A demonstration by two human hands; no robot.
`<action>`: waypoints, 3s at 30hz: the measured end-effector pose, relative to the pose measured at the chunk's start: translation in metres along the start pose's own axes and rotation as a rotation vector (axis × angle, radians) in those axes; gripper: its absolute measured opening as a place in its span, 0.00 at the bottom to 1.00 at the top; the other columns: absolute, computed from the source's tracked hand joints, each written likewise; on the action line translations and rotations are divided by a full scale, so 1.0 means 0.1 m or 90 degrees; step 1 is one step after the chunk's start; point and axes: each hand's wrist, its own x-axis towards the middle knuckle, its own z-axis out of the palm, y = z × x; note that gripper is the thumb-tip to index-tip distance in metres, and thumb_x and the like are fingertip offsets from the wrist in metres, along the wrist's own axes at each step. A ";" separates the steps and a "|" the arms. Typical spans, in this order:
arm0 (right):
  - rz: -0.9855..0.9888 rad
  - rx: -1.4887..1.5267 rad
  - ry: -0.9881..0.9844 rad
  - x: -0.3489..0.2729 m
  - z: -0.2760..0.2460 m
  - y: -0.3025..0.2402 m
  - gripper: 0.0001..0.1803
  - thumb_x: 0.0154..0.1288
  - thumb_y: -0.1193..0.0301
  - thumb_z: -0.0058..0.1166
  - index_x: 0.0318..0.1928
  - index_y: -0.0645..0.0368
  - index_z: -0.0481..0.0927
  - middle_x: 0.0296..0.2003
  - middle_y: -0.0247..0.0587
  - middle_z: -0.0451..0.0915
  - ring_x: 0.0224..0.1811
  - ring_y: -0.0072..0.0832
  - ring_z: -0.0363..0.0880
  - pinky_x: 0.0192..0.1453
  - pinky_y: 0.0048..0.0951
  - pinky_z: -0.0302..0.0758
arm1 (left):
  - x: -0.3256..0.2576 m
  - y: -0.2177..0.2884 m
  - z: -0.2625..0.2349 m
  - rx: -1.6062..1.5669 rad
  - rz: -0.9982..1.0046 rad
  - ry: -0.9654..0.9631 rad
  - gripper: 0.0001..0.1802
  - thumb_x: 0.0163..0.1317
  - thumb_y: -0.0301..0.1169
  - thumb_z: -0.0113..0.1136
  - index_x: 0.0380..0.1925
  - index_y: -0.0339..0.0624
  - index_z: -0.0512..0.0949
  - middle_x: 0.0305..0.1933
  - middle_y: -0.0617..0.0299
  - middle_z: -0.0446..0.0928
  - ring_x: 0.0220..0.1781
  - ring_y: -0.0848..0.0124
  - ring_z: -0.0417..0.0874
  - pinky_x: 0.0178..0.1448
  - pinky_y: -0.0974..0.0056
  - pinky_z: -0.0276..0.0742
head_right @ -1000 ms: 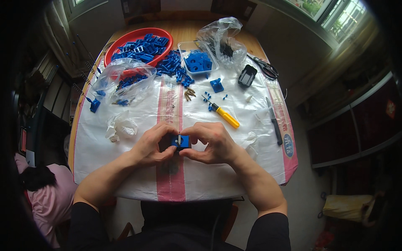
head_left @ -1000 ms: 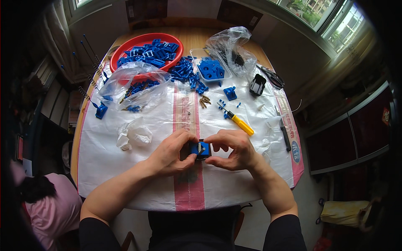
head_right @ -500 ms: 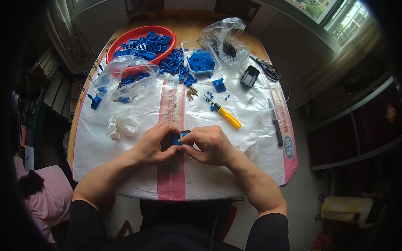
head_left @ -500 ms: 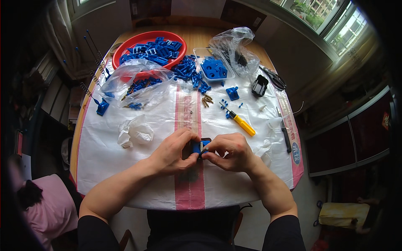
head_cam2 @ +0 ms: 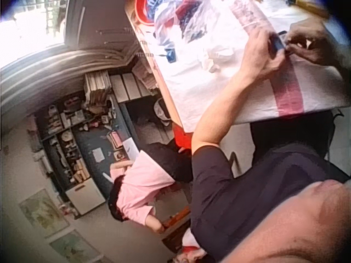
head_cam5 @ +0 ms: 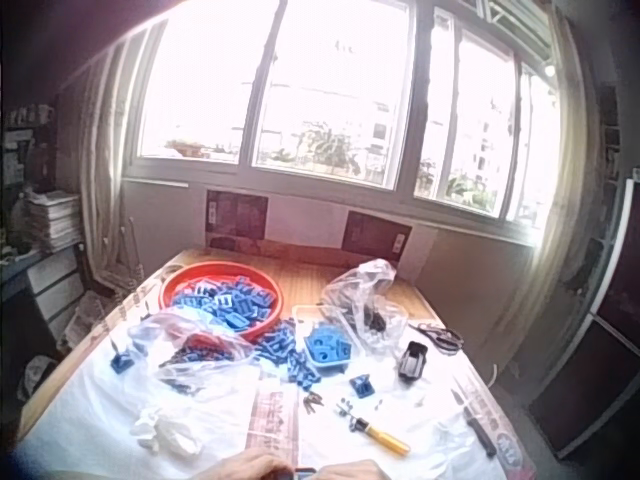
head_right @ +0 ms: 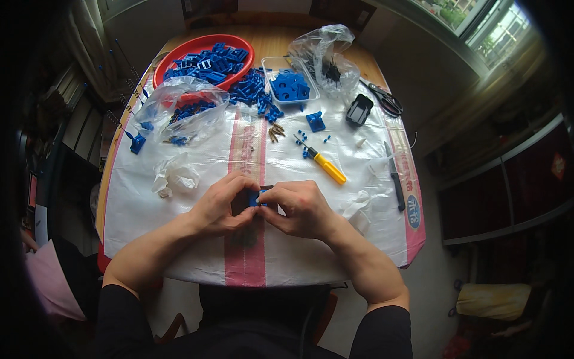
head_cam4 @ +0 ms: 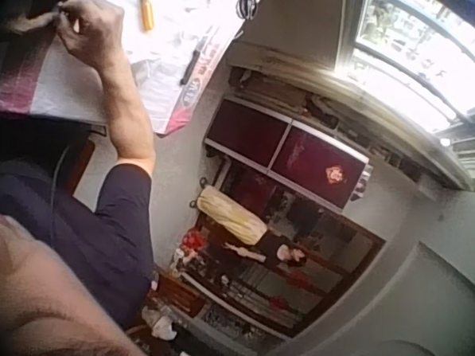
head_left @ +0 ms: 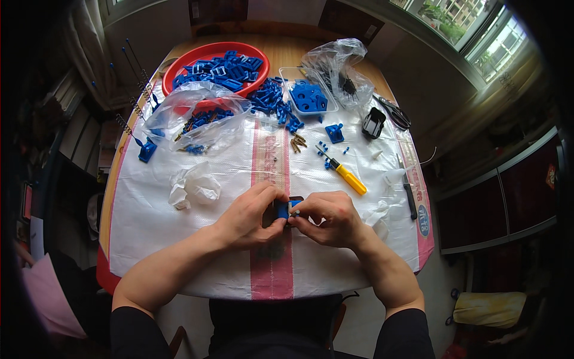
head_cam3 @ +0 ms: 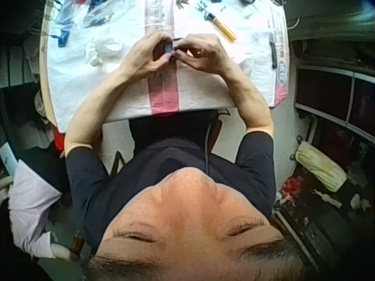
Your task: The recorder is assembling small plastic components, specifically attaching a spring and a small metal rod to a blue plastic base using tools like a hex key and screwdriver.
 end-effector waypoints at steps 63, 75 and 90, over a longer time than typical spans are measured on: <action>-0.278 -0.154 0.164 0.04 -0.02 -0.06 0.19 0.52 0.83 0.74 0.45 0.61 0.84 0.33 0.40 0.87 0.26 0.31 0.86 0.31 0.27 0.82 | -0.05 0.16 -0.03 -0.318 -0.042 0.196 0.23 0.70 0.20 0.61 0.64 0.28 0.74 0.51 0.56 0.82 0.47 0.75 0.84 0.50 0.70 0.81; -0.336 -0.134 0.126 0.04 0.06 -0.08 0.19 0.52 0.77 0.72 0.46 0.65 0.85 0.36 0.43 0.86 0.29 0.32 0.86 0.32 0.30 0.81 | -0.06 0.22 0.05 -0.540 -0.162 0.137 0.19 0.77 0.24 0.57 0.65 0.30 0.77 0.49 0.59 0.85 0.45 0.76 0.85 0.53 0.69 0.85; -0.304 -0.148 0.178 0.03 0.13 -0.11 0.17 0.54 0.81 0.71 0.46 0.64 0.83 0.35 0.44 0.86 0.28 0.32 0.86 0.32 0.29 0.82 | -0.07 0.22 0.06 -0.519 -0.190 0.167 0.18 0.75 0.20 0.56 0.62 0.28 0.79 0.52 0.54 0.86 0.50 0.72 0.87 0.56 0.65 0.86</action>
